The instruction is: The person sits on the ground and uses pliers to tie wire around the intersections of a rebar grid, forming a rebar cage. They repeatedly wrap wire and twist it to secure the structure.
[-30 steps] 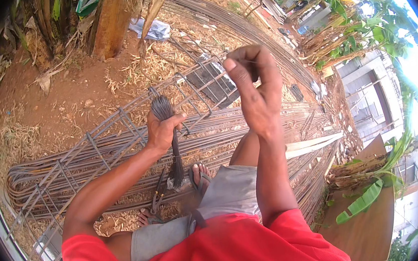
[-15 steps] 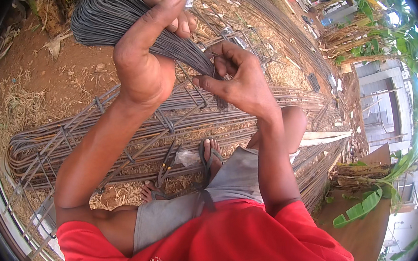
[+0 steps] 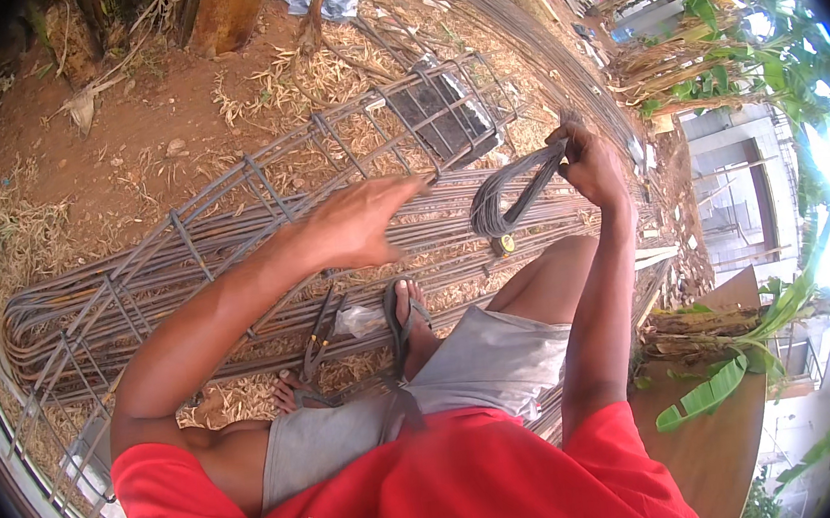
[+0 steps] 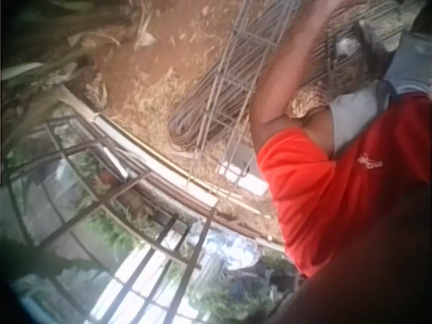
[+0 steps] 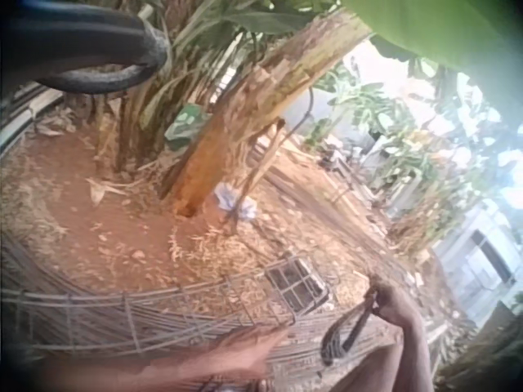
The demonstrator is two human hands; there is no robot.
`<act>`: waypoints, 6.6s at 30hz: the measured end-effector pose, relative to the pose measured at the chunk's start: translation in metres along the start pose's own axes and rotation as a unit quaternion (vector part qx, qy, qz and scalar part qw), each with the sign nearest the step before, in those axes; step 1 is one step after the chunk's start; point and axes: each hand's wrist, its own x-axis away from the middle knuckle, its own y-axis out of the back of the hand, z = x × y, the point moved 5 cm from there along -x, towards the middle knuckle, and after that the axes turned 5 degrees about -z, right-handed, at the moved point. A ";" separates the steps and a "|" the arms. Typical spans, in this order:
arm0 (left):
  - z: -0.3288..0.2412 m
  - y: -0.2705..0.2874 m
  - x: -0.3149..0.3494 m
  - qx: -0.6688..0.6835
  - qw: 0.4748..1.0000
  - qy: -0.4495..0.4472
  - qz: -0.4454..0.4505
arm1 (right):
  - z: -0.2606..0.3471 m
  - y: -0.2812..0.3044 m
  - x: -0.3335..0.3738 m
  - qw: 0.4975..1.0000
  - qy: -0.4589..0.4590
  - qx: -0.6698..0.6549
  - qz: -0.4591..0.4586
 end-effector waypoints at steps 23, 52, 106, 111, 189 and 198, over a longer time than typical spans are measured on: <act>-0.006 0.074 -0.015 0.696 0.703 0.135 -0.051 | 0.266 0.008 0.078 0.934 0.337 -0.092 0.075; -0.001 0.132 -0.002 0.731 0.633 -0.045 -0.252 | 0.112 -0.028 0.141 0.927 0.076 -0.065 0.362; 0.000 0.106 0.024 0.750 0.648 0.003 -0.131 | 0.268 -0.078 0.096 0.581 -0.026 -0.767 0.271; 0.015 0.104 0.030 0.702 0.686 0.058 -0.182 | 0.261 -0.080 0.092 0.611 -0.002 -0.748 0.258; 0.152 -0.005 0.106 0.287 0.811 0.425 -0.281 | 0.267 -0.262 0.041 0.809 -0.052 -0.516 0.277; 0.150 -0.010 0.114 0.261 0.811 0.440 -0.285 | 0.279 -0.226 0.070 0.746 -0.099 -0.575 0.320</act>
